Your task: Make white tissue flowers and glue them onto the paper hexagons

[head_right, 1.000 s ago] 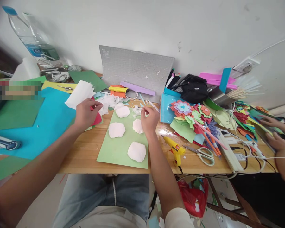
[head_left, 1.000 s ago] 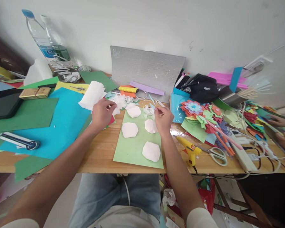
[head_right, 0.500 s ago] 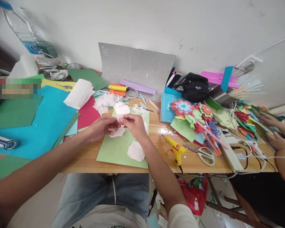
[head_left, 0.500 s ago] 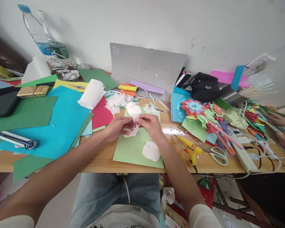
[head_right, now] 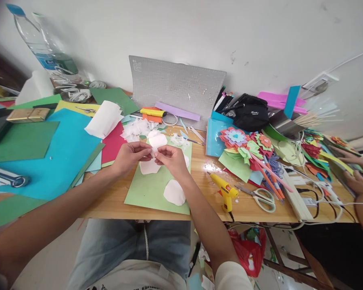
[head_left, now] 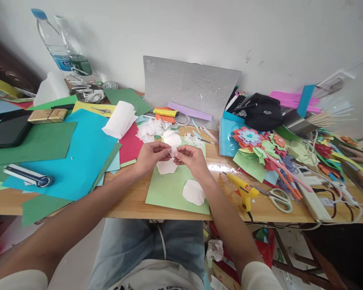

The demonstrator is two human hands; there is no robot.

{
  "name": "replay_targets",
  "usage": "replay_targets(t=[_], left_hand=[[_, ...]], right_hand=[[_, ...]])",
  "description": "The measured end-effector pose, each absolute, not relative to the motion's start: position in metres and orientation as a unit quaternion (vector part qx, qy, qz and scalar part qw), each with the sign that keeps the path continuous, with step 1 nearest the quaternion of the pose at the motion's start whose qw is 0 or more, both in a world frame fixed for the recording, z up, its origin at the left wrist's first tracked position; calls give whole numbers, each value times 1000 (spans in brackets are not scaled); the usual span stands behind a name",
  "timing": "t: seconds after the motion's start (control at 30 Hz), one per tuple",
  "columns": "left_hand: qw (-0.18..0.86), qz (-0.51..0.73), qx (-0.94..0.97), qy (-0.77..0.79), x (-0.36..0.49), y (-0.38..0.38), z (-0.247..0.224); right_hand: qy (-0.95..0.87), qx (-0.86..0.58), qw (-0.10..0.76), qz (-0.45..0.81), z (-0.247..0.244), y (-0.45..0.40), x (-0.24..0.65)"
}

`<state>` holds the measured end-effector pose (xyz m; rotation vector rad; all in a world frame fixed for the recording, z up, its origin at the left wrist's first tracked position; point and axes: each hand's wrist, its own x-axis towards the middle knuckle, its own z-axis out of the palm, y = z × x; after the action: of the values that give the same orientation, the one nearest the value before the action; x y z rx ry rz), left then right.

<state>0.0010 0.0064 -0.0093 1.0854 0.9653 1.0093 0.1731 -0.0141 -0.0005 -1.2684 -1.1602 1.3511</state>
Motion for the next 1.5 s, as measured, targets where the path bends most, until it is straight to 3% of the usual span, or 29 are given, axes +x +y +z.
replay_targets(t=[1.5], left_hand=[[592, 468, 523, 395, 2, 4, -13]], right_hand=[[-541, -498, 484, 474, -5, -14, 176]])
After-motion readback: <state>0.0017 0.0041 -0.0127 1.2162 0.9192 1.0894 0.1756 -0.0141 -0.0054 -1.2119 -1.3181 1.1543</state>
